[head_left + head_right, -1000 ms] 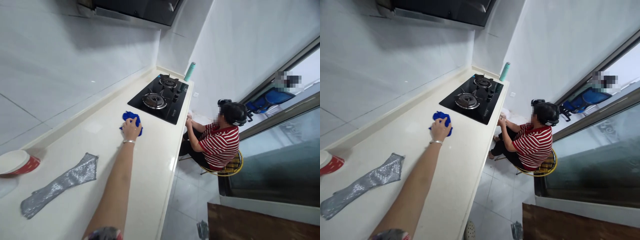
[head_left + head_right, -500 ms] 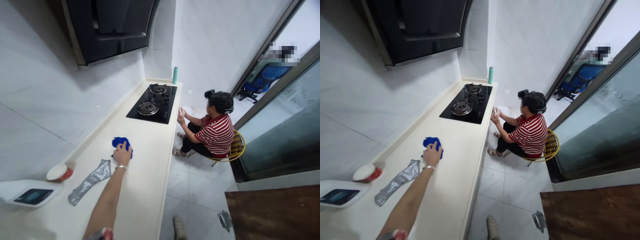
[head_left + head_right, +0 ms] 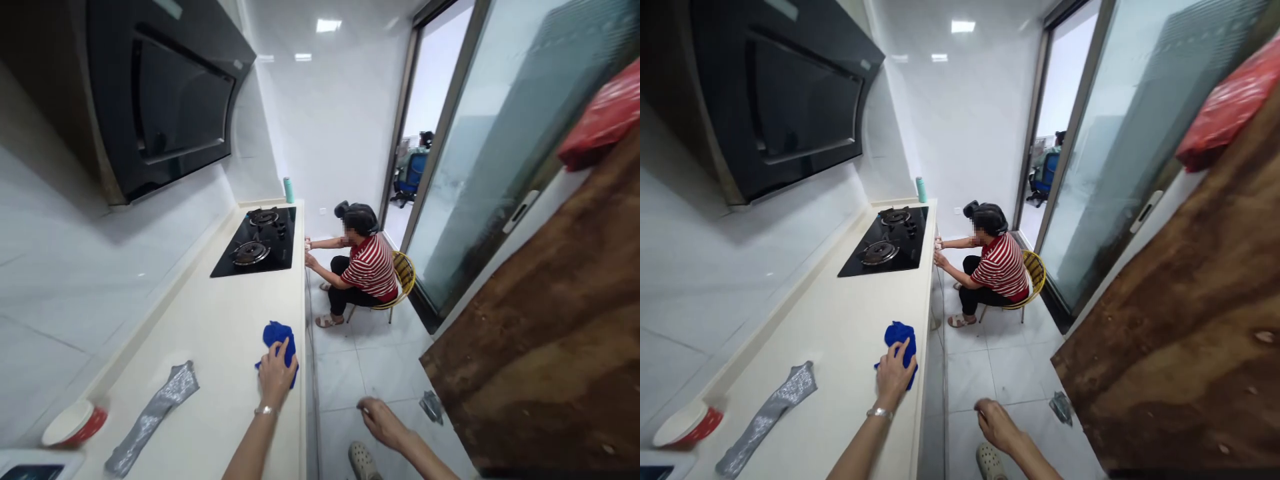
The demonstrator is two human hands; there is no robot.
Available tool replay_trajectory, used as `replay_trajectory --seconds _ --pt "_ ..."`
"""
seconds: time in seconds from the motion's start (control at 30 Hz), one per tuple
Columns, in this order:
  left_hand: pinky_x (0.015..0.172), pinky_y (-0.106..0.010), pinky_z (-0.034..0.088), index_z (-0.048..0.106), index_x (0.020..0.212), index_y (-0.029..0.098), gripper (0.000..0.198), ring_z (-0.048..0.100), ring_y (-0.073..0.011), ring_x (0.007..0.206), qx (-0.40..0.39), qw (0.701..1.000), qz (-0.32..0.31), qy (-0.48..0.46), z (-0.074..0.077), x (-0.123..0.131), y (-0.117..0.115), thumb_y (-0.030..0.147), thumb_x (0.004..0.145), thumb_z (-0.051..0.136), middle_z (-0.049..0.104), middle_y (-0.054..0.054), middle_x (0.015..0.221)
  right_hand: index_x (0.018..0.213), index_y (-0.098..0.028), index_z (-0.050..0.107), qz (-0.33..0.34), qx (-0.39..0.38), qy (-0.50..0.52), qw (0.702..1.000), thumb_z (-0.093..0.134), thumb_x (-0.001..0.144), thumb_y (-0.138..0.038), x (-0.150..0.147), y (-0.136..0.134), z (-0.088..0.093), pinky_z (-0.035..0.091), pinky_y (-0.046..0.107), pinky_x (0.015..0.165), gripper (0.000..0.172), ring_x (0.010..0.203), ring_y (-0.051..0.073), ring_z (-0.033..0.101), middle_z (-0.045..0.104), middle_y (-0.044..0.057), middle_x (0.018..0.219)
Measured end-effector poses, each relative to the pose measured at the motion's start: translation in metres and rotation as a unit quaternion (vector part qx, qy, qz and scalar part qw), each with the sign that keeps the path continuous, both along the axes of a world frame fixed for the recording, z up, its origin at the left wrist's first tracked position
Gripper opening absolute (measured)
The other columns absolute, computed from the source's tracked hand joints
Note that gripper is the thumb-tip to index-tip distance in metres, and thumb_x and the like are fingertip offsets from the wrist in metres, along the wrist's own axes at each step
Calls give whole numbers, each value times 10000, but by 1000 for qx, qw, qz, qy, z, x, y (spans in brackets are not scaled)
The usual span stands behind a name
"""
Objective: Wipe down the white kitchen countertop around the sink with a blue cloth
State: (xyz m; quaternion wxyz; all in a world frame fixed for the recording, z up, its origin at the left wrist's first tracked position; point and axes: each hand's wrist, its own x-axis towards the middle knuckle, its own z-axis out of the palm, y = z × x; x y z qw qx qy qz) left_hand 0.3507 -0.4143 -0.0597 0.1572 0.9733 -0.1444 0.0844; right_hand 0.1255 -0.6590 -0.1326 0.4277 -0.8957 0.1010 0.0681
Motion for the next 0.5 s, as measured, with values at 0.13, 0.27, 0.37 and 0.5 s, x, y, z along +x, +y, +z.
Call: replay_trajectory --seconds 0.13,0.27,0.37,0.5 --pt "1028 -435 546 643 1514 304 548 653 -280 1165 -2 998 -63 -17 -12 -60 20 315 970 572 667 -82 1453 1317 -219 668 64 -23 -132 989 475 919 -168 32 38 43 583 408 1066 445 1173 262 733 751 140 1276" --pt "1039 -462 572 686 1450 291 510 675 -299 1205 -28 993 -102 -53 -35 -125 56 315 951 582 692 -92 1446 1519 -189 506 148 -44 -276 949 524 938 -163 47 99 70 511 440 1198 583 1445 270 577 588 185 1560" --pt "979 -468 614 731 1337 269 432 711 -308 1153 -46 984 -140 -103 -56 -170 94 349 927 619 742 -106 1360 1547 -147 465 226 -89 -316 917 577 949 -220 47 143 72 484 457 1231 613 1482 292 539 575 212 1573" --pt "872 -420 649 732 1257 222 426 748 -293 1058 -39 958 -188 -213 -75 -230 149 258 850 612 788 -101 1260 1322 -105 626 350 -158 -325 864 603 960 -292 26 190 49 522 399 1187 408 1186 247 724 767 177 1254"
